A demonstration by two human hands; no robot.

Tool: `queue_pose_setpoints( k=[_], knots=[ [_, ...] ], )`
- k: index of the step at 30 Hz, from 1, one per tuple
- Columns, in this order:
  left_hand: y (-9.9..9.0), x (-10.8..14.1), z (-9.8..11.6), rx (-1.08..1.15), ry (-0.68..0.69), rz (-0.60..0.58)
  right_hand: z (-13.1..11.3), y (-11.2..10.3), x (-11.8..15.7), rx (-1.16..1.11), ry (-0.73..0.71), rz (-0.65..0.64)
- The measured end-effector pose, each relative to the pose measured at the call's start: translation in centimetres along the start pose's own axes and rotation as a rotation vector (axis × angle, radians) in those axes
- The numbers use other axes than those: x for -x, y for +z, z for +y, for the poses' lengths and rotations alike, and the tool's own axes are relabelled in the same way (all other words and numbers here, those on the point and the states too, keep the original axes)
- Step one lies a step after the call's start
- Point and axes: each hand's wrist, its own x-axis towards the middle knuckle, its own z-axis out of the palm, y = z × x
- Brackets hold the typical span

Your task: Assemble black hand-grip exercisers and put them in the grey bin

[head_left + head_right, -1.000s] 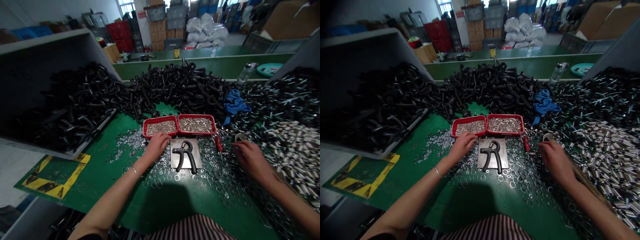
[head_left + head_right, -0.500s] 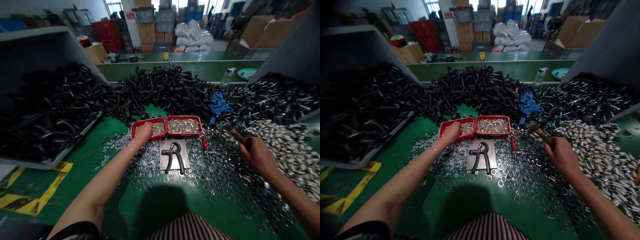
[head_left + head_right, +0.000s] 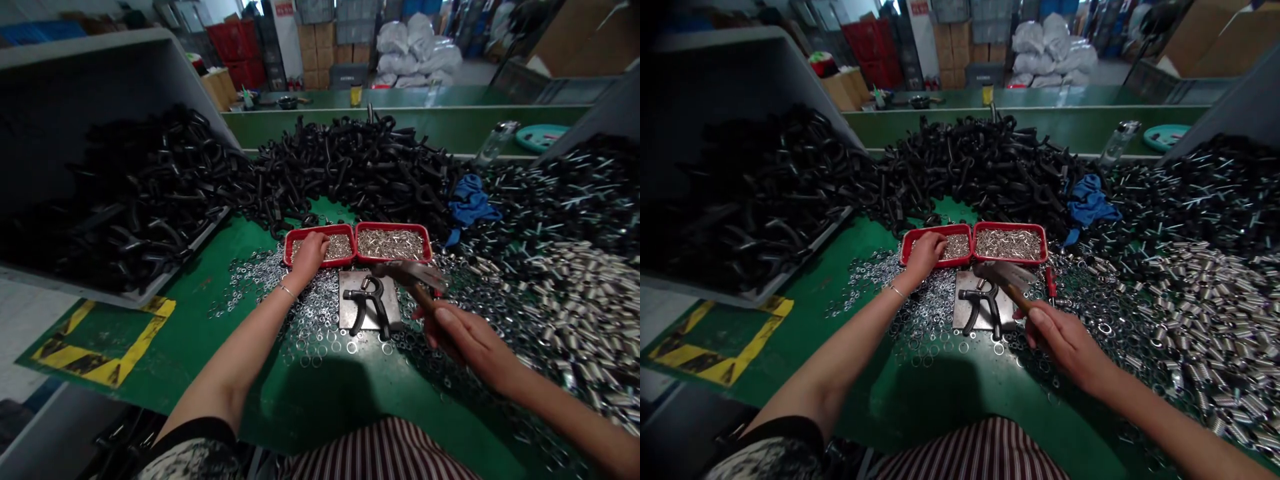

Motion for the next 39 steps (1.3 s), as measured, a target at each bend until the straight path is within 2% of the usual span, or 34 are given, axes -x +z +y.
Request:
queue_pose_setpoints(
  k=[2, 6, 8, 10, 13, 15, 16, 18, 21, 24, 28, 35, 39],
  knots=[
    [0.2, 0.1, -0.1, 0.022, 0.006, 0.016, -0.1, 0.6, -0.6, 0.029, -0.013, -0.001],
    [0.6, 0.0, -0.3, 0.090, -0.013, 0.075, 0.2, 1.4, -1.4, 0.015, 0.096, -0.202],
    [0.7, -0.2, -0.4, 0.145, -0.043, 0.107, 0.4, 1.4, -1.4, -0.049, 0.066, -0.170],
    [0.4, -0.4, -0.4, 0.185, -0.069, 0.106, 0.6, 1.4, -1.5, -0.015, 0.021, -0.113],
    [-0.6, 0.0, 0.9, 0.221, -0.088, 0.132, 1.6, 1.2, -1.7, 0.019, 0.085, -0.162],
    [-1.0, 1.2, 2.8, 0.276, -0.064, 0.165, 2.2, 1.2, -1.7, -0.108, 0.176, -0.199],
    [-1.0, 2.1, 4.0, 0.312, -0.036, 0.148, 2.5, 1.3, -1.6, -0.195, 0.207, -0.185],
    [-0.4, 3.8, 6.3, 0.381, 0.029, 0.009, 2.9, 1.6, -1.2, -0.352, 0.234, -0.121],
    [1.4, 5.5, 8.5, 0.431, 0.021, -0.177, 3.5, 2.1, -0.7, -0.504, 0.230, -0.014],
    [3.1, 5.5, 8.8, 0.454, -0.053, -0.197, 4.5, 2.6, -0.2, -0.607, 0.263, 0.038],
    [4.2, 4.7, 8.2, 0.483, -0.092, -0.211, 5.6, 2.8, 0.1, -0.682, 0.263, 0.081],
    [4.8, 4.8, 8.1, 0.418, -0.085, -0.205, 6.0, 2.6, -0.1, -0.741, 0.261, 0.106],
    [4.5, 5.0, 8.5, 0.250, -0.001, -0.228, 6.3, 2.8, 0.0, -0.719, 0.302, 0.055]
  ],
)
